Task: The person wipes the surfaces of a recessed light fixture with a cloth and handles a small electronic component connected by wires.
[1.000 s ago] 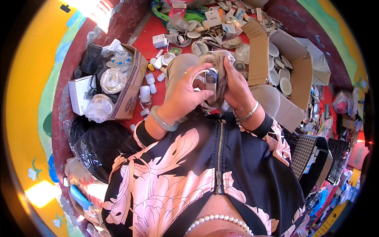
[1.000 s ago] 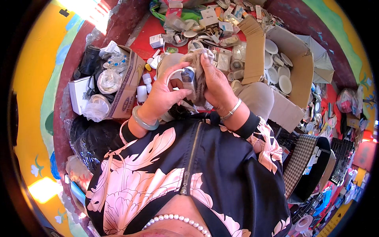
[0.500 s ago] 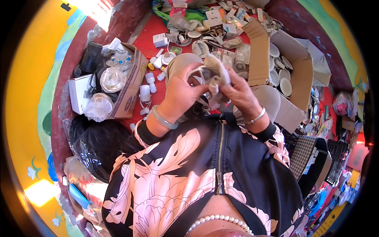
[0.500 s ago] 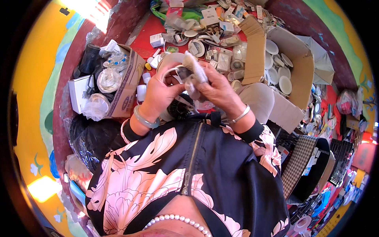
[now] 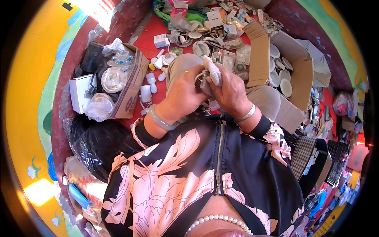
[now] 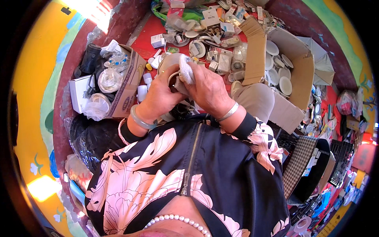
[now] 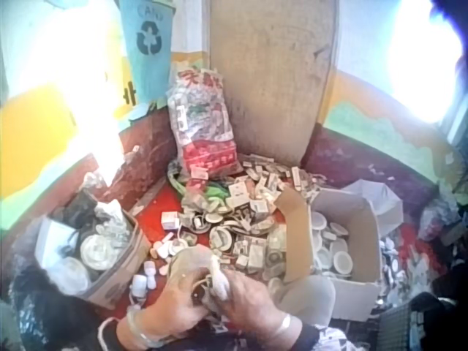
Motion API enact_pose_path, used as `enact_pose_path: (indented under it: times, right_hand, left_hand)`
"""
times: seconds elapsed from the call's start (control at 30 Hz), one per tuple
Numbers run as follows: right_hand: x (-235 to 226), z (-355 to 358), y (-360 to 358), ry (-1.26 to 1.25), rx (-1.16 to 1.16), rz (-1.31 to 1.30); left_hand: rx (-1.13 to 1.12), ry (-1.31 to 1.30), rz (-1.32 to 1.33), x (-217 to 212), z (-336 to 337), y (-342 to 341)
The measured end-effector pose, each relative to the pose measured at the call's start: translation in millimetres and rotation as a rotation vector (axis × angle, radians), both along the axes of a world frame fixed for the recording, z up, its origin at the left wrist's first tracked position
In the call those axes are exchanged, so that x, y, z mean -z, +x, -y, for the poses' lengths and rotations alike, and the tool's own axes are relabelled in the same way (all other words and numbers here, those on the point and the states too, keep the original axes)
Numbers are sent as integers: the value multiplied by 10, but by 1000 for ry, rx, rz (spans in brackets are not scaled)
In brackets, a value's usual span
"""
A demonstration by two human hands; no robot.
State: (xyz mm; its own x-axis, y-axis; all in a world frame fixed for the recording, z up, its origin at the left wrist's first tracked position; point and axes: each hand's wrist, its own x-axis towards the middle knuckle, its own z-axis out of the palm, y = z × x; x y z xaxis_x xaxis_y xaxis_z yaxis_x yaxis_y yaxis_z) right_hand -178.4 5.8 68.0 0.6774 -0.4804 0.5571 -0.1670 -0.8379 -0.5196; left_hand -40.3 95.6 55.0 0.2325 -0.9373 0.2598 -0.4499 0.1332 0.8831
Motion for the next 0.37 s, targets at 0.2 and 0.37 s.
enact_pose_path:
  times: [0.2, 0.37]
  right_hand:
    - [-37, 11, 140, 72, 172, 54]
    - [23, 310, 209, 527, 311, -64]
  left_hand:
    - [35, 180, -189, -61, -16, -21]
    - [181, 37, -106, 21, -60, -19]
